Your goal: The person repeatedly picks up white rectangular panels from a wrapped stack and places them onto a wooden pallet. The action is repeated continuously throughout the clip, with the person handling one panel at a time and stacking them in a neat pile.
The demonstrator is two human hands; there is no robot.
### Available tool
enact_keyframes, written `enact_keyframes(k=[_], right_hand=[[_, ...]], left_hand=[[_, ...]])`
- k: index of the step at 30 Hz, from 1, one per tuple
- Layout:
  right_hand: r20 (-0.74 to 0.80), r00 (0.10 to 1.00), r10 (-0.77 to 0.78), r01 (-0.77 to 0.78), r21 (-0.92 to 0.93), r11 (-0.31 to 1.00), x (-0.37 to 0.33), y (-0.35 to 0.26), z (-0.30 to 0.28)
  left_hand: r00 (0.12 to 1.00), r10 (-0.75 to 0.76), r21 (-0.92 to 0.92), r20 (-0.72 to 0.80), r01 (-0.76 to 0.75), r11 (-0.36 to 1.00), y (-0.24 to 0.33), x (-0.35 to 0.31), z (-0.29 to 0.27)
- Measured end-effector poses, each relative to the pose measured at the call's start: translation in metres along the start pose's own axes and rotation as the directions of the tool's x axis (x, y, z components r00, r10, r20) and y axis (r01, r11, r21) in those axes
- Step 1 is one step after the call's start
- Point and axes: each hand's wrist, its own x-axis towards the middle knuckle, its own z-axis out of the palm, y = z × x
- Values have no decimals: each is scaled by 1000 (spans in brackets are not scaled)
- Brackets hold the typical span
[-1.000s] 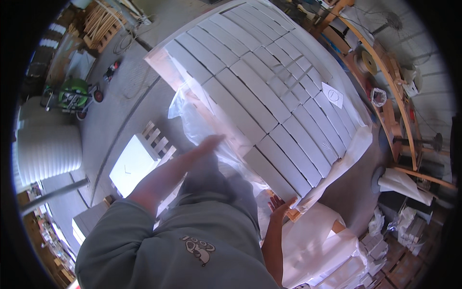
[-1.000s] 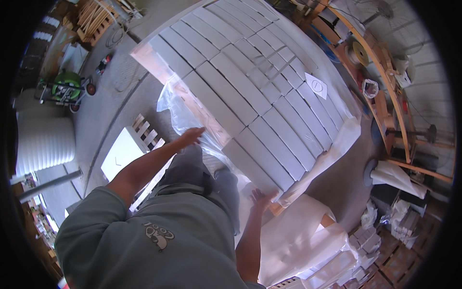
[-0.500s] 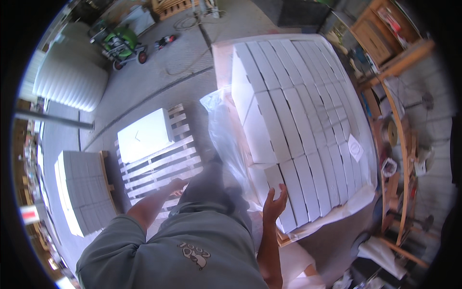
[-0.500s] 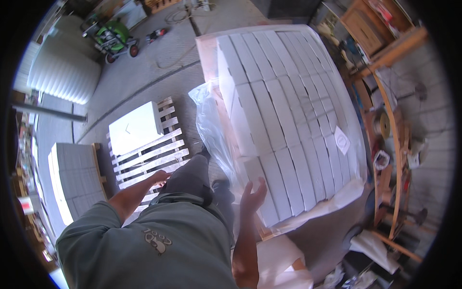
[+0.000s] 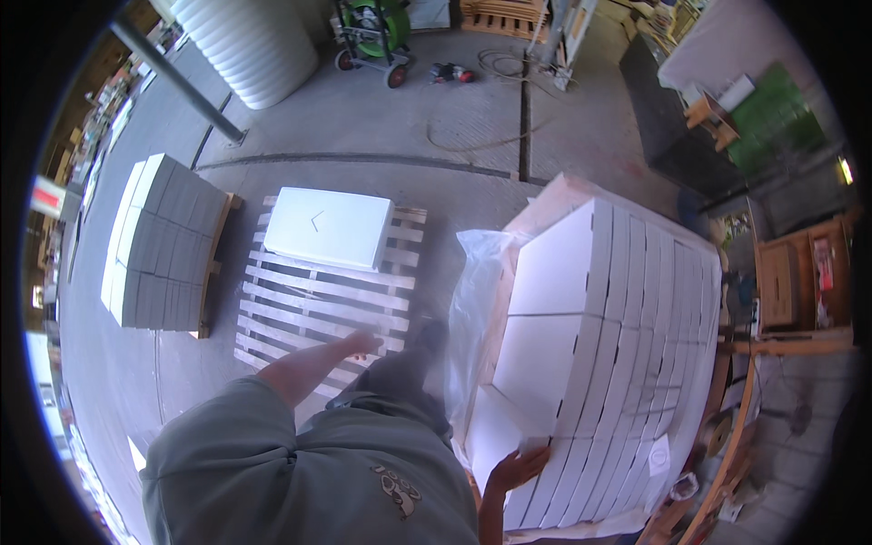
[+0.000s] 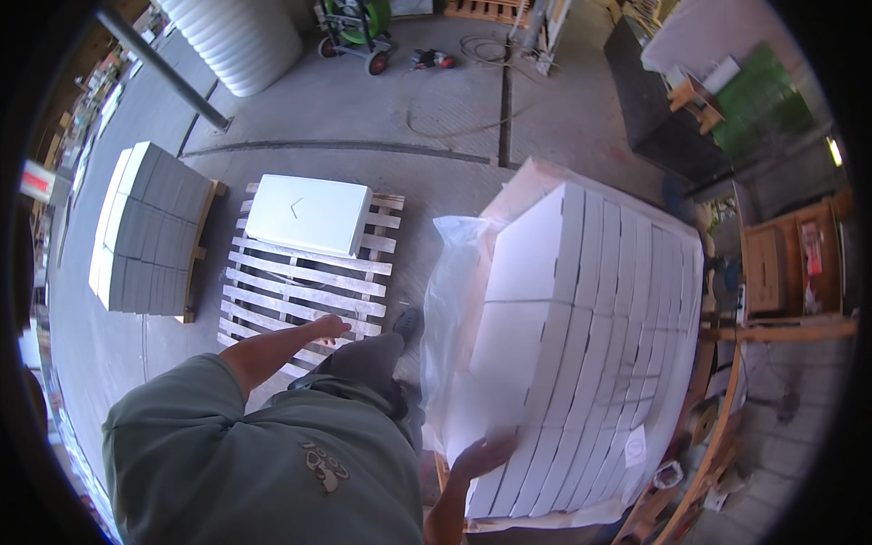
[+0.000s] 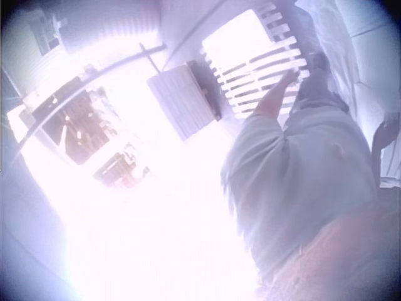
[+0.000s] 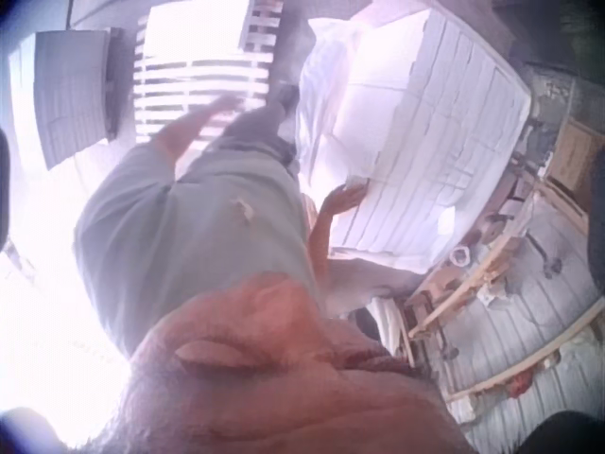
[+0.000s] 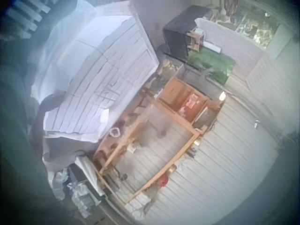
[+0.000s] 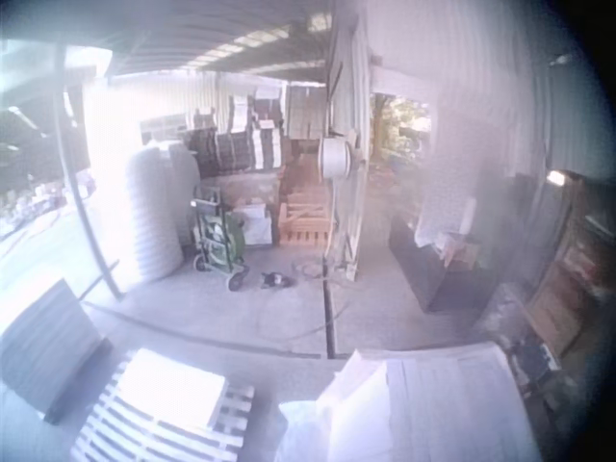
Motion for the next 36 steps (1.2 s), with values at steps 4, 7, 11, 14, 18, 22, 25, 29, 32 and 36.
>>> enact_keyframes(k=[4, 7, 11, 14, 18, 22, 25, 29, 32, 36], right_hand=[[69, 996, 53, -47, -76, 996, 3, -7, -4], [96, 994, 51, -42, -91, 995, 8, -15, -17], [-86, 996, -15, 12, -37, 999, 32, -42, -30], [-52, 992, -111, 113, 33, 993, 62, -64, -38], [52, 965, -257, 247, 145, 958, 101, -93, -39], [240, 892, -383, 314, 280, 907, 137, -119, -36], [405, 794, -454, 321, 356, 878, 163, -135, -35], [620, 623, -477, 269, 404, 875, 193, -151, -35], [755, 473, -454, 236, 388, 891, 211, -159, -36], [886, 250, -390, 264, 325, 908, 231, -166, -40]], left_hand=[[996, 91, -1, 13, -91, 996, 15, 11, -36], [998, 56, -134, -10, -57, 989, 17, 20, -59], [999, 13, -231, -51, -25, 973, 2, 28, -73], [996, -34, -353, -81, 3, 935, -17, 27, -67], [992, -94, -362, -80, 59, 930, -42, 16, -50], [979, -177, -471, -98, 111, 875, -58, -1, -33], [967, -230, -542, -105, 139, 829, -58, -19, -28], [951, -286, -633, -115, 152, 759, -45, -42, -25], [945, -279, -657, -169, 103, 747, -41, -45, -20], [925, -367, -689, -96, 204, 695, -52, -37, -3]])
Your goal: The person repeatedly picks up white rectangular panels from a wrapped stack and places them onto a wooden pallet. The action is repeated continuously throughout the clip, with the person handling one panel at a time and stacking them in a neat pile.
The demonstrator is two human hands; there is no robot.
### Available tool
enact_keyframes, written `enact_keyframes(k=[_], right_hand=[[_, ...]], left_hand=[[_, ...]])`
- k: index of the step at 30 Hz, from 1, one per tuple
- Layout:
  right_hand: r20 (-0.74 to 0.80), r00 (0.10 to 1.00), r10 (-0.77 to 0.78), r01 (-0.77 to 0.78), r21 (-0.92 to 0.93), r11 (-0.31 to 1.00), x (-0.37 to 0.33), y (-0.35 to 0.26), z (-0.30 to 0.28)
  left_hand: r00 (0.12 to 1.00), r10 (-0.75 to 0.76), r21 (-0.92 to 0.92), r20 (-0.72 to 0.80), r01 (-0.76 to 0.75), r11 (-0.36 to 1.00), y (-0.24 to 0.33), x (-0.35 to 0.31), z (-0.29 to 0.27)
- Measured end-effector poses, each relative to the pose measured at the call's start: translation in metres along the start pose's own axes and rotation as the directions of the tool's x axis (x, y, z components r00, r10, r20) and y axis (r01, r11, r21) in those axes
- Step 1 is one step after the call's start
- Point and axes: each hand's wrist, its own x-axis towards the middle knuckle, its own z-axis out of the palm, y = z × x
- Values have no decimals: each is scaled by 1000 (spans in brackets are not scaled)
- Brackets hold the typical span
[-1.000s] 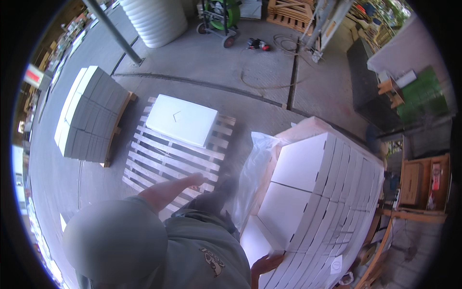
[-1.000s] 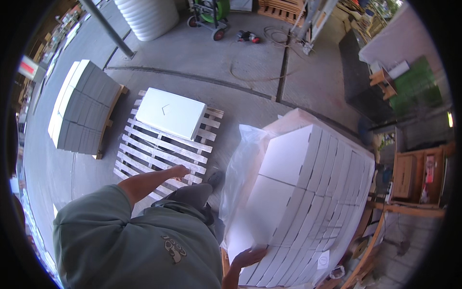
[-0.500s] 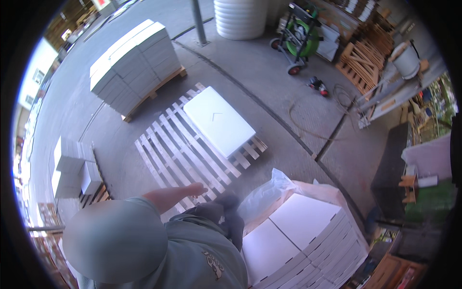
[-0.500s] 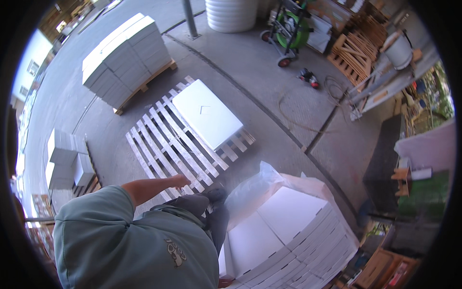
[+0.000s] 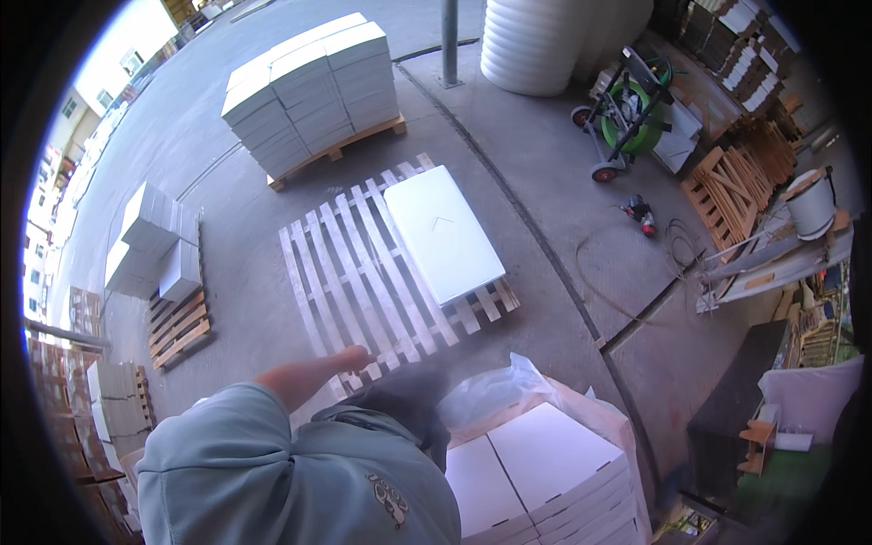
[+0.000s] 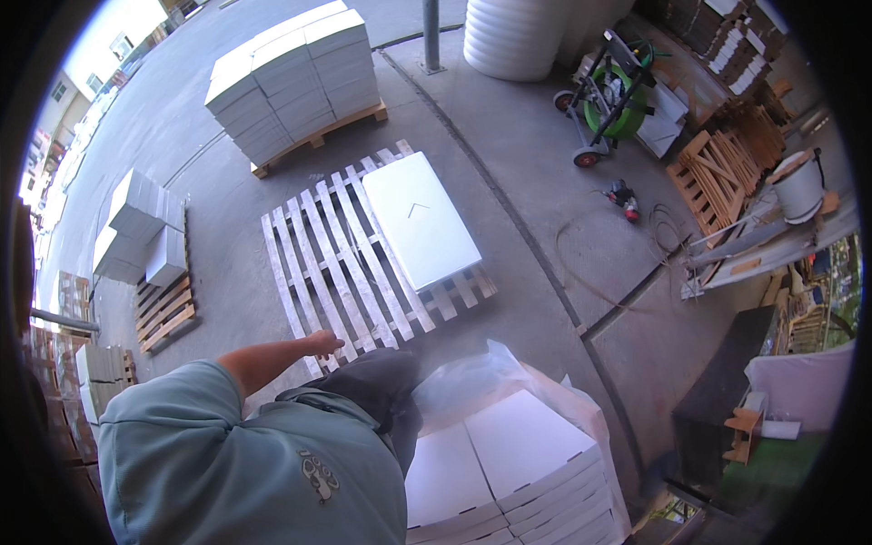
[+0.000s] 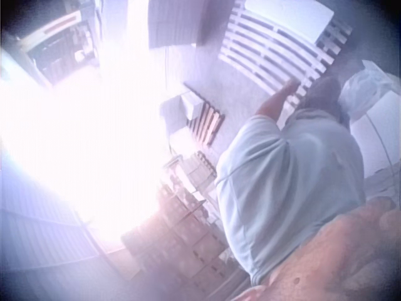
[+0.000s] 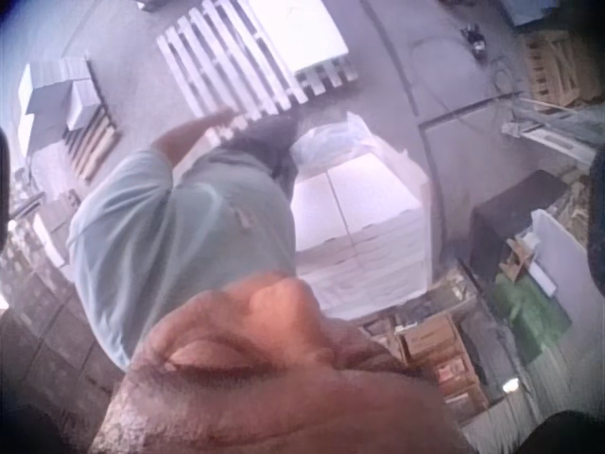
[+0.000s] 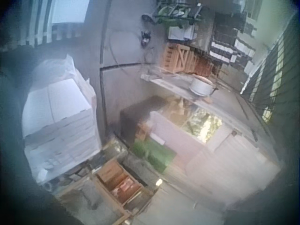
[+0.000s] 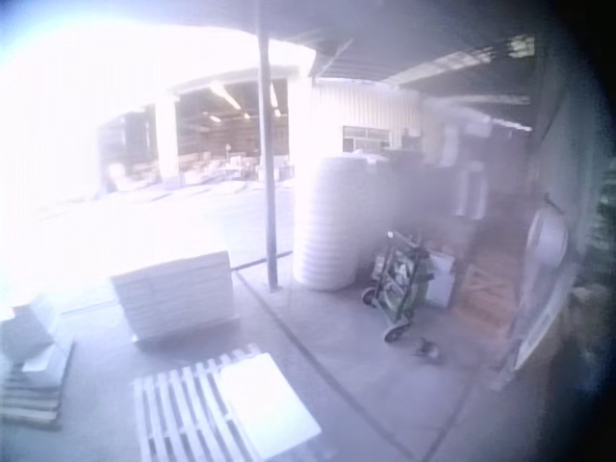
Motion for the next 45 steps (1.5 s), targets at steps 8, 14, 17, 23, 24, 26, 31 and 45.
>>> enact_keyframes(k=[8, 14, 17, 23, 24, 26, 31, 45], right_hand=[[47, 999, 18, -26, 182, 983, 37, -19, -19], [-21, 1000, -10, 19, 524, 852, 119, -79, -12], [-13, 1000, -21, 25, 484, 875, 156, -114, -5], [33, 999, 28, -42, 572, 819, 246, -195, 47], [53, 998, 44, -66, 546, 835, 265, -204, 56], [104, 992, 66, -110, 516, 849, 312, -228, 80], [194, 955, 222, -293, 537, 791, 469, -280, 151], [-273, 890, 367, -43, 749, 661, 736, -410, 281]], left_hand=[[996, -66, -114, -64, 59, 992, -27, -6, -22], [977, -115, -192, -181, 79, 978, -32, -5, -71], [972, -136, -139, -192, 110, 984, -40, 17, -108], [984, -31, 91, -174, 48, 995, -51, 134, -213], [977, -29, 135, -211, 58, 989, -49, 160, -225], [930, 79, 259, -360, 18, 966, -39, 213, -252], [956, 109, 234, -273, -44, 971, 2, 374, -339], [754, 88, 133, -651, -1, 991, 107, 693, -485]])
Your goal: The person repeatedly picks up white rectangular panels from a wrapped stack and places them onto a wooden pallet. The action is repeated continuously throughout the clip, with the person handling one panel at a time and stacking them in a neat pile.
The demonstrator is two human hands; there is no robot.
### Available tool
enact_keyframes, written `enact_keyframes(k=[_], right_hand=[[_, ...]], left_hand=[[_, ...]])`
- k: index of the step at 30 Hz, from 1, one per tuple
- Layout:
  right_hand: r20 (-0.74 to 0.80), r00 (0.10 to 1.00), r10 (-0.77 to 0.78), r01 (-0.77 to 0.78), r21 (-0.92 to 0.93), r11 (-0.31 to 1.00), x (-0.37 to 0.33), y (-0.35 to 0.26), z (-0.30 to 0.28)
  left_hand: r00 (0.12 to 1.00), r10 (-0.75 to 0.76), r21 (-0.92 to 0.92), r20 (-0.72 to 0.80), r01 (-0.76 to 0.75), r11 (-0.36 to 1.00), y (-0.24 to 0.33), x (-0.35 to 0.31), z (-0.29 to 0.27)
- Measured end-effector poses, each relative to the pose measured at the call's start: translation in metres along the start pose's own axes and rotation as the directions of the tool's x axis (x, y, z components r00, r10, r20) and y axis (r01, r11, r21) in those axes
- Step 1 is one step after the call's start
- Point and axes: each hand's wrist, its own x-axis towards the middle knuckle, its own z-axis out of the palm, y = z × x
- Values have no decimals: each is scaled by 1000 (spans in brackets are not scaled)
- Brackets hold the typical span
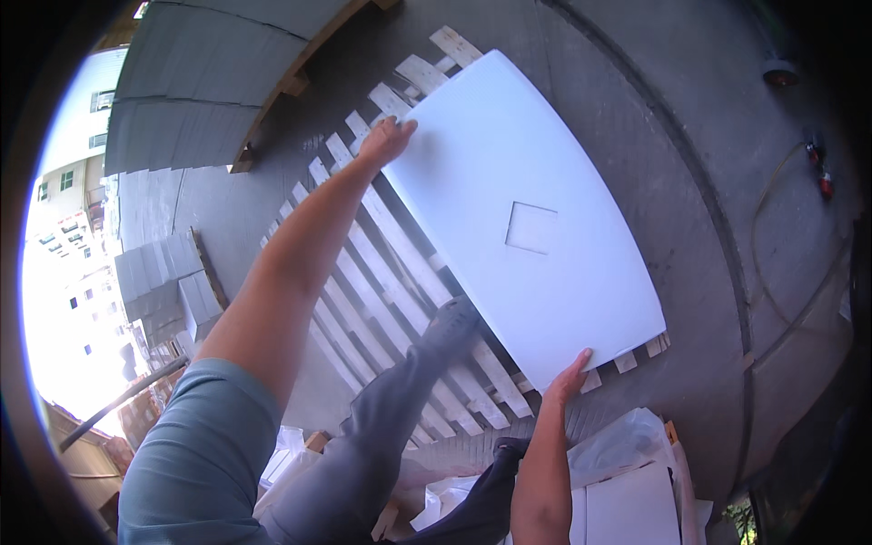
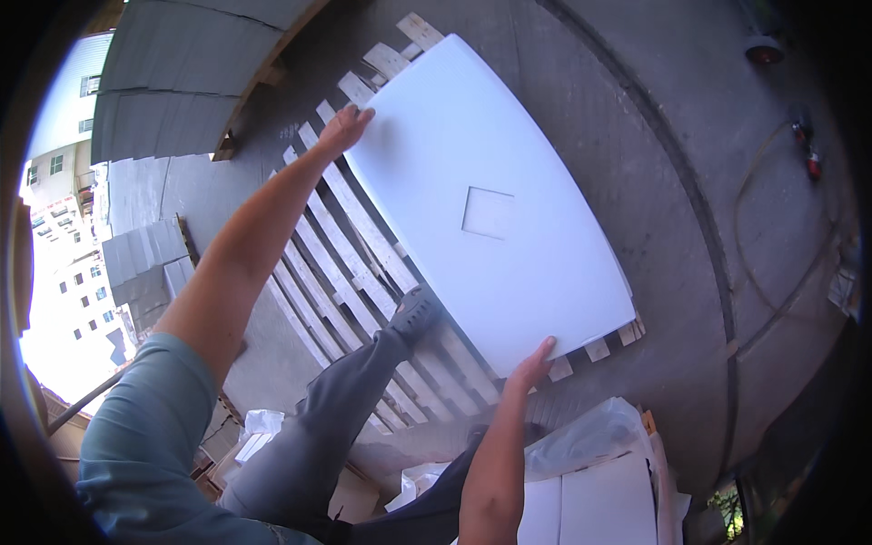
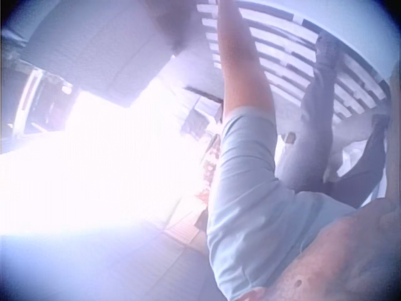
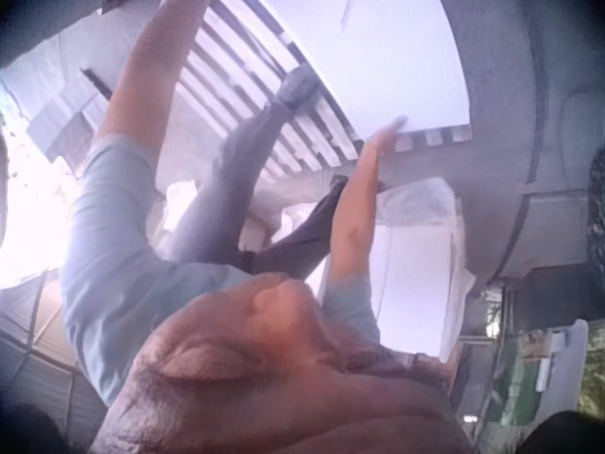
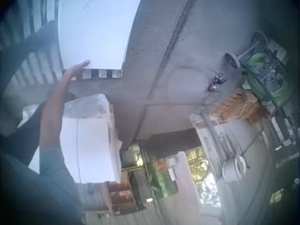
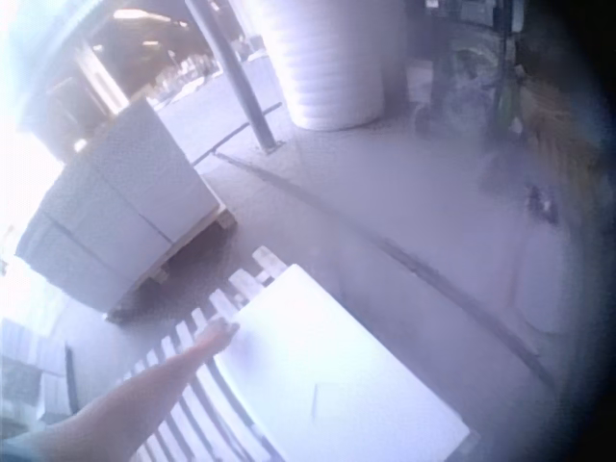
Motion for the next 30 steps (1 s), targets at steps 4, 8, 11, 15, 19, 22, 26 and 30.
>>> enact_keyframes(k=[4, 8, 11, 15, 19, 22, 26, 30], right_hand=[[-119, 992, -30, 22, -70, 997, 8, 12, 7], [-142, 985, -95, 87, -59, 994, 13, 18, 8], [-132, 986, -101, 97, -39, 995, 12, 17, 8], [-136, 988, -68, 53, -105, 993, 17, 14, -5], [-19, 994, -108, 106, -62, 992, 49, 6, -39], [123, 980, -158, 163, -32, 986, 75, -3, -68], [239, 966, -98, 104, -13, 994, 93, -4, -95], [294, 954, -65, 34, 107, 994, 98, -1, -99]], left_hand=[[999, -17, -55, 40, 19, 998, 3, 14, 19], [998, -59, -62, -33, 57, 996, -4, 14, 29], [997, -50, -76, -58, 45, 996, -11, 18, 29], [998, -50, -83, -36, 46, 995, -30, 6, 35], [996, -58, -111, -65, 51, 993, -76, -59, 50], [974, -197, -24, 112, 201, 979, -114, -112, 62], [947, -69, -294, 313, 165, 941, -155, -125, 75], [910, 95, -588, 404, 179, 789, -169, -119, 88]])
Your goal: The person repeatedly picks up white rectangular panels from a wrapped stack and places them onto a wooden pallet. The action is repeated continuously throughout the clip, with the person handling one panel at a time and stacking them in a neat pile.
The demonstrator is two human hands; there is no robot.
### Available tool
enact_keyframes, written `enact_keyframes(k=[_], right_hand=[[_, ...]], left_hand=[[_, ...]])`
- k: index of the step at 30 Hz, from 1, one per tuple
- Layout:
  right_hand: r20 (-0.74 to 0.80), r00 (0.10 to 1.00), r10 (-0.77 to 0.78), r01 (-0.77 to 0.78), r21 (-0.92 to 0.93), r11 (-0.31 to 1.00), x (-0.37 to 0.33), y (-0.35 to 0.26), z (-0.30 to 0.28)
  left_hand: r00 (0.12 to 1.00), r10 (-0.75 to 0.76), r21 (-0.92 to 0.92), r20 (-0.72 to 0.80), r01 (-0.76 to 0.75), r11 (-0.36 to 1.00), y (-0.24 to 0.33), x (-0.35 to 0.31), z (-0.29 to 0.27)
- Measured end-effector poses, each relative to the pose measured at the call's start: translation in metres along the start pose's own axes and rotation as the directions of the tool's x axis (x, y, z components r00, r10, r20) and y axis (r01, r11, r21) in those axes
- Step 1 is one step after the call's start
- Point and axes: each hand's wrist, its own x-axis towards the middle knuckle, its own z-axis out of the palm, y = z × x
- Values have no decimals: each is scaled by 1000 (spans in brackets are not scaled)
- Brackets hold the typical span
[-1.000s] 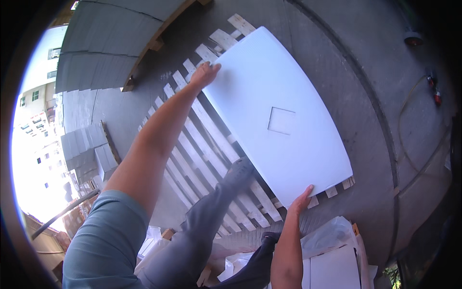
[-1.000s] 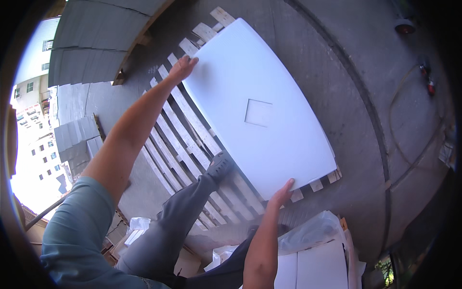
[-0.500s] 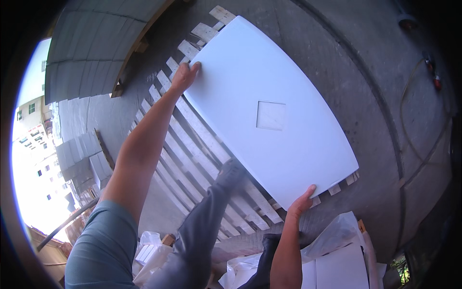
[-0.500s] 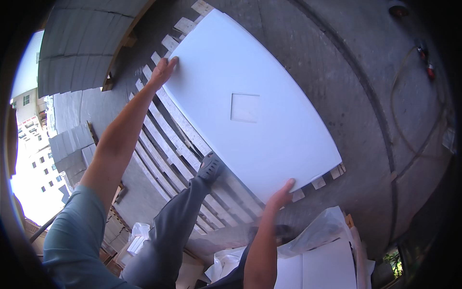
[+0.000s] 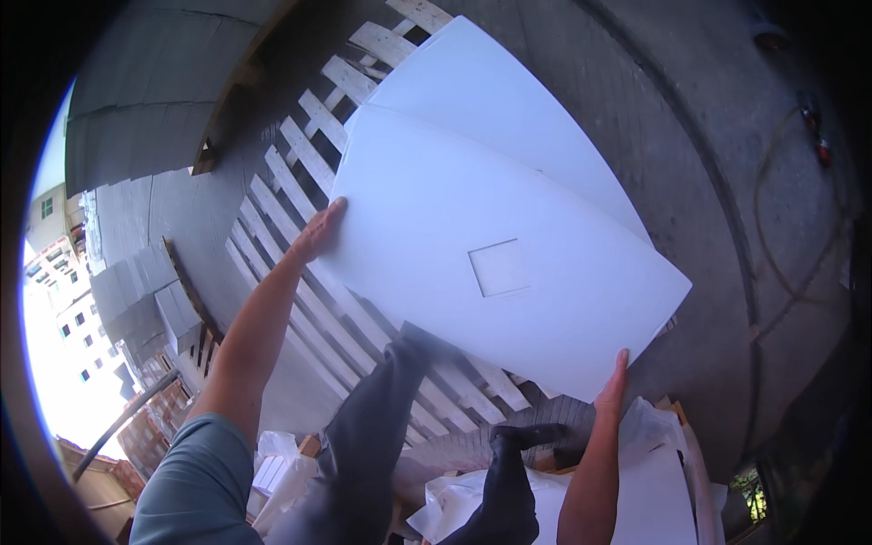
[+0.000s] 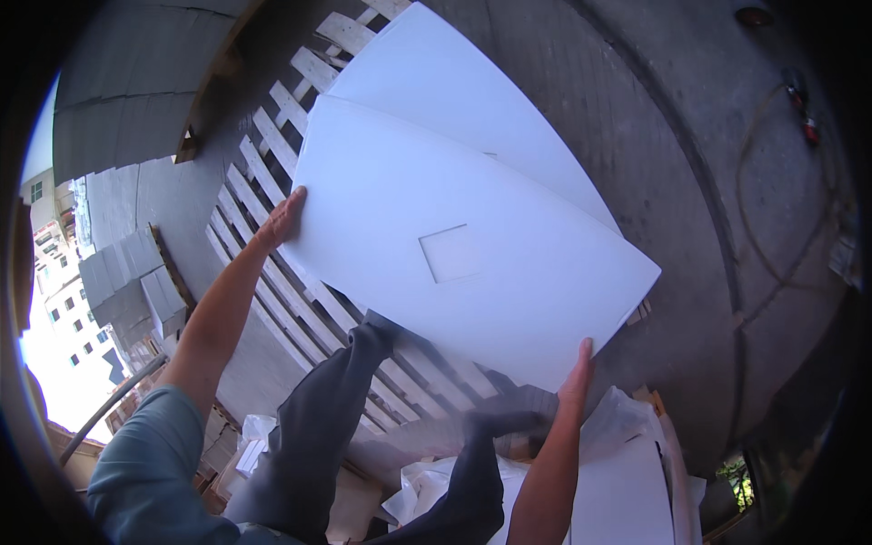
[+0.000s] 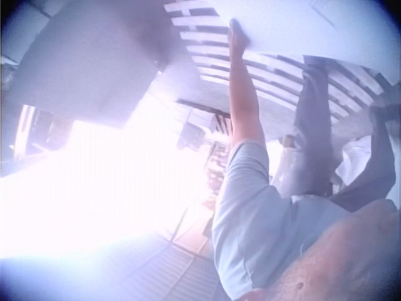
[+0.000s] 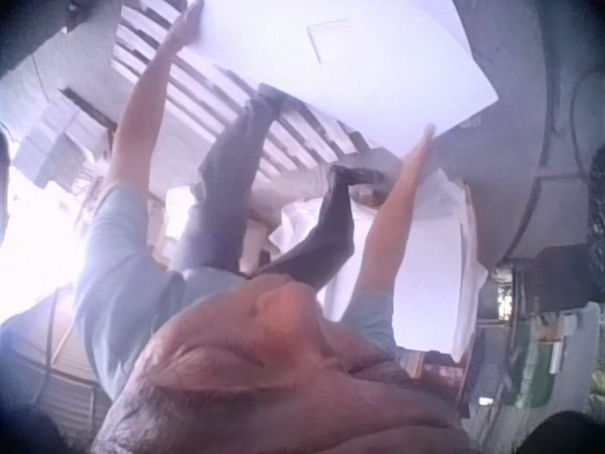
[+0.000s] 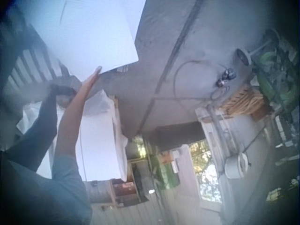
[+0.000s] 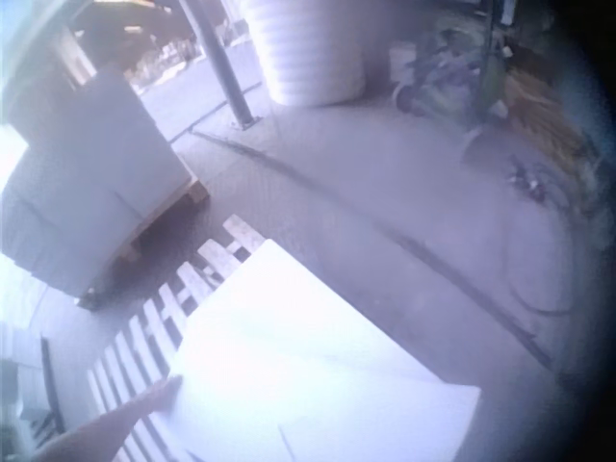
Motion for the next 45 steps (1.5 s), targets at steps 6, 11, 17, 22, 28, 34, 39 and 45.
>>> enact_keyframes(k=[6, 11, 17, 22, 28, 34, 39, 45], right_hand=[[45, 999, 30, -27, -62, 998, -13, -18, 11], [18, 998, 65, -56, -314, 948, -56, -49, -4], [-140, 951, 277, -311, -453, 836, -130, -48, -50], [-108, 898, 426, -424, -465, 777, -193, -14, -112], [-42, 798, 601, -579, -326, 747, -234, 52, -182], [25, 751, 659, -645, -181, 742, -311, 77, -247], [96, 732, 674, -668, -91, 738, -362, 92, -303], [-26, 731, 682, -677, -146, 721, -381, 96, -376]], left_hand=[[990, -133, 97, -49, 137, 986, 10, -6, 6], [998, 25, 431, 59, -48, 901, 11, -44, -4], [961, -274, 505, 33, 220, 834, 54, -115, -10], [923, -371, 703, 98, 200, 682, 104, -160, 0], [807, -562, 689, 183, 302, 659, 129, -157, 35], [664, -681, 789, 308, 222, 573, 123, -180, 105], [716, -648, 904, 259, 57, 424, 113, -208, 160], [780, -587, 937, 214, 6, 350, 153, -276, 224]])
